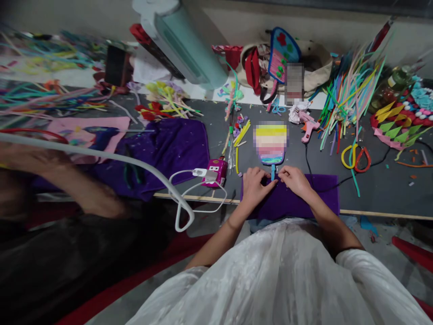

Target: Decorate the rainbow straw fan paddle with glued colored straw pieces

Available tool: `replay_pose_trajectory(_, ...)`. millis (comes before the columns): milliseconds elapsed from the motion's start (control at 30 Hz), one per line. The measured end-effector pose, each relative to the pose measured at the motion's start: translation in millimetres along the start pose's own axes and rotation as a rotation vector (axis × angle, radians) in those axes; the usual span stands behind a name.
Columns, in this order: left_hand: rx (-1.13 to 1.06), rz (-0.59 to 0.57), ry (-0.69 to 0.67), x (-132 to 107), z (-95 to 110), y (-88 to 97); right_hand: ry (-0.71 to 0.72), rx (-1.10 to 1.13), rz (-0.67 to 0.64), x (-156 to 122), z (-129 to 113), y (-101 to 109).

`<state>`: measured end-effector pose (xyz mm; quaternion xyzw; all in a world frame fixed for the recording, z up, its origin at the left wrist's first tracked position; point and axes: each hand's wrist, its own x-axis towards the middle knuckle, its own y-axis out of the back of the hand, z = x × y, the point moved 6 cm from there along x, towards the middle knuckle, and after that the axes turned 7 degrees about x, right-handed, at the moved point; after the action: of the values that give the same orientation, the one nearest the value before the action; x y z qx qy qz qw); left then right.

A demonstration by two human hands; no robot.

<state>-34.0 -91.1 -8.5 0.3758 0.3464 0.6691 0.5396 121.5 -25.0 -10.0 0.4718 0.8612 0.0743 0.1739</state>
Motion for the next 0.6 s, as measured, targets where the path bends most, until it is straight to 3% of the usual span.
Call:
replay_pose_trajectory(200, -0.030, -0.016, -0.040, -4.3, 1.0, -0.4, 0.078, -0.202, -0.001, 0.3, -3.7, -5.7)
replay_pose_trajectory(600, -0.152, -0.016, -0.097, -8.7, -1.9, 3.3, -0.009, -0.127, 0.004, 2.1, -0.6, -1.0)
